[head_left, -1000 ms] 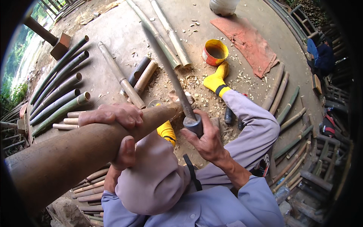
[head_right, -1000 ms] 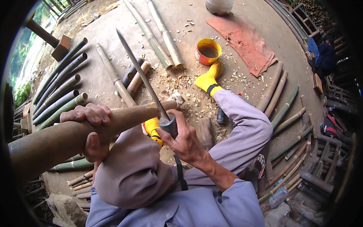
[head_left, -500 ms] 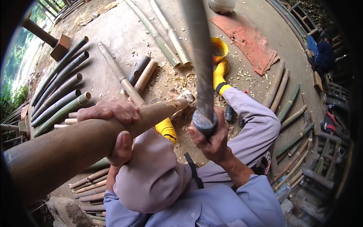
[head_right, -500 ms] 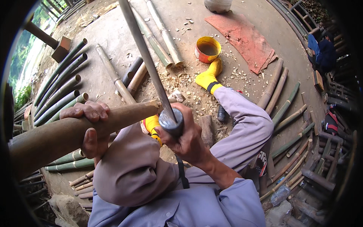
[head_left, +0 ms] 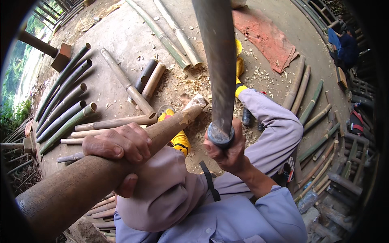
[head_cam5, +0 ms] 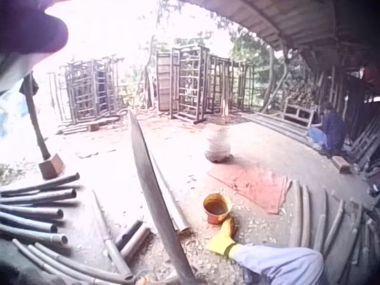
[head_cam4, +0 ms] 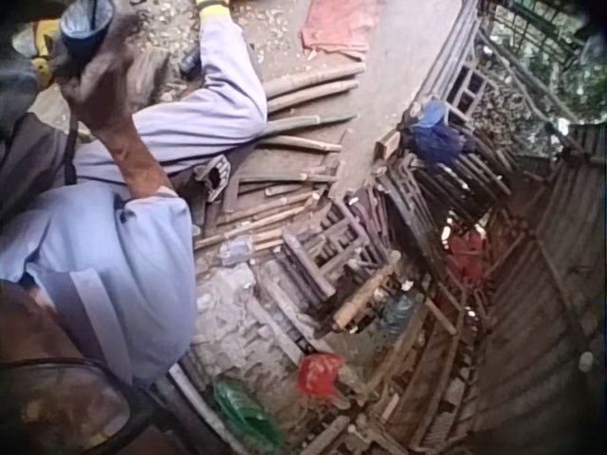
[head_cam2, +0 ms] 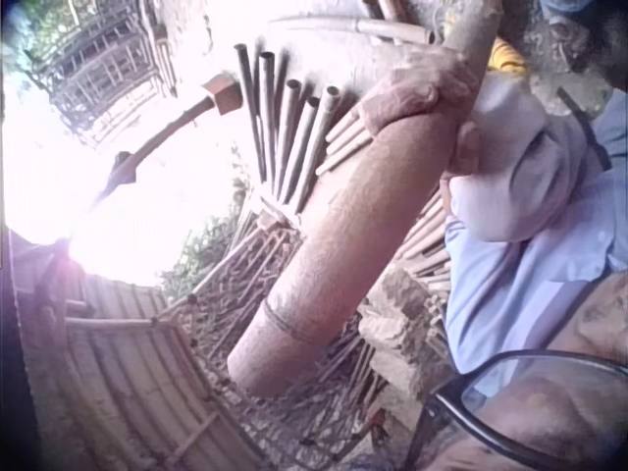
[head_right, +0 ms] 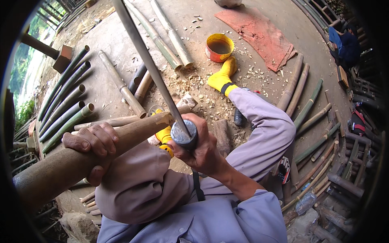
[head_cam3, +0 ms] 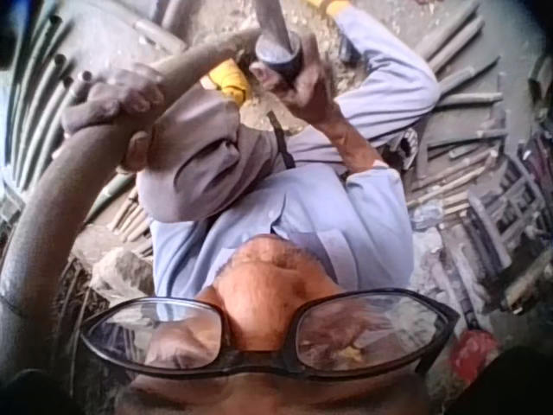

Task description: The person moves several bamboo poles, measures a specific length on one pole using a tape measure, and then uses a knife to cut a notch into the wood while sitting on the ground.

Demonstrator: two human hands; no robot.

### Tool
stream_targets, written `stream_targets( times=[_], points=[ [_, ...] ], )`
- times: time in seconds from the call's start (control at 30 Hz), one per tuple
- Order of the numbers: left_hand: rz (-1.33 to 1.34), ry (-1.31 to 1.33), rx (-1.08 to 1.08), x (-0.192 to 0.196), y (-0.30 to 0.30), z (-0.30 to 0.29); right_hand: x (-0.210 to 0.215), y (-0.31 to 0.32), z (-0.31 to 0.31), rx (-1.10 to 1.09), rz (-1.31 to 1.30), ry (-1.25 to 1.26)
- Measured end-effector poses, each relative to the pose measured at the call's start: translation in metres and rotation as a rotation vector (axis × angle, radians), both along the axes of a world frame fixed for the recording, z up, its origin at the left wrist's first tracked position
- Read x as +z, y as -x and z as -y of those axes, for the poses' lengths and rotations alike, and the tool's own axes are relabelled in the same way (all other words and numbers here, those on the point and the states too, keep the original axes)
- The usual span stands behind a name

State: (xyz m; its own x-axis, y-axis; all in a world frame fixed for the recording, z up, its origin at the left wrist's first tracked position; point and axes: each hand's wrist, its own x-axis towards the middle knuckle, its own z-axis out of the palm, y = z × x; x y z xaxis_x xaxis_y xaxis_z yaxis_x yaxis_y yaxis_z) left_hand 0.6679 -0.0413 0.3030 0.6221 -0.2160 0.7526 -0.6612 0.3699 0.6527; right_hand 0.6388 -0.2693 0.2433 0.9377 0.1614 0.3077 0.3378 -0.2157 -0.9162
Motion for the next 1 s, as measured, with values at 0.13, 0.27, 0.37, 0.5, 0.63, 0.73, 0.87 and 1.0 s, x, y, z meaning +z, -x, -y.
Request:
stream_targets(
  times=[0.13, 0.27, 0.37, 0.5, 0.63, 0.73, 0.87, 1.0],
  points=[
    [-0.002, -0.005, -0.006, 0.004, 0.004, 0.003, -0.049, -0.004, -0.001, 0.105, -0.319, 0.298],
    [-0.005, -0.036, -0.042, 0.003, 0.0, 0.001, -0.016, -0.003, 0.005, 0.123, -0.311, 0.198],
    [-0.01, -0.046, -0.047, 0.002, 0.0, 0.003, 0.011, 0.005, 0.004, 0.012, -0.095, -0.088],
    [0.0, -0.039, -0.113, 0.008, -0.005, 0.007, -0.042, -0.002, 0.005, 0.089, -0.352, 0.111],
    [-0.008, 0.007, -0.008, 0.001, 0.008, -0.003, -0.037, 0.001, -0.001, 0.116, -0.51, 0.291],
    [0.018, -0.035, -0.029, 0.008, 0.017, -0.031, -0.051, 0.025, -0.002, 0.061, -0.531, 0.202],
    [0.002, 0.032, 0.016, -0.003, 0.025, -0.052, -0.069, 0.043, -0.009, -0.01, -0.581, 0.081],
    [-0.026, -0.067, 0.017, 0.007, 0.027, -0.051, -0.063, 0.042, -0.012, 0.013, -0.396, 0.143]
  ],
)
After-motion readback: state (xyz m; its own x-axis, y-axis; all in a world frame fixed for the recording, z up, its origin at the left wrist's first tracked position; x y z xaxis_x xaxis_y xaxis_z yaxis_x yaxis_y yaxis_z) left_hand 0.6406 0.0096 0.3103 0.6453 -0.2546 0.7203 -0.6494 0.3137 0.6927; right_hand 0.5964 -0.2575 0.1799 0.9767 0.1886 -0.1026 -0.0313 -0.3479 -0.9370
